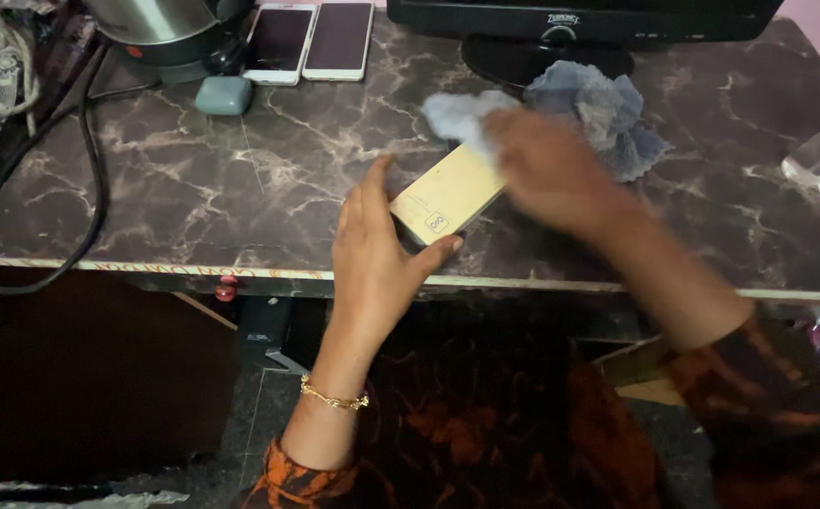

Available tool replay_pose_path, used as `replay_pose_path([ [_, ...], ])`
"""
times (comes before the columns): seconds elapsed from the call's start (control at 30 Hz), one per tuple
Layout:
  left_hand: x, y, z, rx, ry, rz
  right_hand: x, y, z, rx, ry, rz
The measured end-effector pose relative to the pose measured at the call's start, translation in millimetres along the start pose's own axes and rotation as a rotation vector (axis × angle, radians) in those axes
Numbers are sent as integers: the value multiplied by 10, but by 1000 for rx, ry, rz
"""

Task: The person wipes the base and body of a silver electric kettle with a gray cloth, then cleans a cream-colored rectangular device and the surface of the dark patterned table.

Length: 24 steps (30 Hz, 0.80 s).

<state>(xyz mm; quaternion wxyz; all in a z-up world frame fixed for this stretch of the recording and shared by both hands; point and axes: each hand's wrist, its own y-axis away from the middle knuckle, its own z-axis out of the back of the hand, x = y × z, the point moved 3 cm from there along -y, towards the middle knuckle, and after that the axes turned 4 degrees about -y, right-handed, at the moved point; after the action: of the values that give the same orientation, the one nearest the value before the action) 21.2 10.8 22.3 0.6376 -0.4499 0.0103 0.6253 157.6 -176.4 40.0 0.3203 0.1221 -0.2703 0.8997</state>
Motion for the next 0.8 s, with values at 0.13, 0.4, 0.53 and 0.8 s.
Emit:
replay_pose_path([
  [0.13, -13, -12, 28, 5, 15, 10, -506, 321, 850, -572, 252, -74],
  [0.4, -7, -27, 31, 57, 74, 1, -624, 293, 510, -222, 448, 97],
  [0.53, 40, -32, 93, 89, 104, 8, -396, 244, 520, -308, 318, 115],
  [0.8, 87, -52, 71, 117, 135, 47, 757, 39, -122, 73, -191, 426],
])
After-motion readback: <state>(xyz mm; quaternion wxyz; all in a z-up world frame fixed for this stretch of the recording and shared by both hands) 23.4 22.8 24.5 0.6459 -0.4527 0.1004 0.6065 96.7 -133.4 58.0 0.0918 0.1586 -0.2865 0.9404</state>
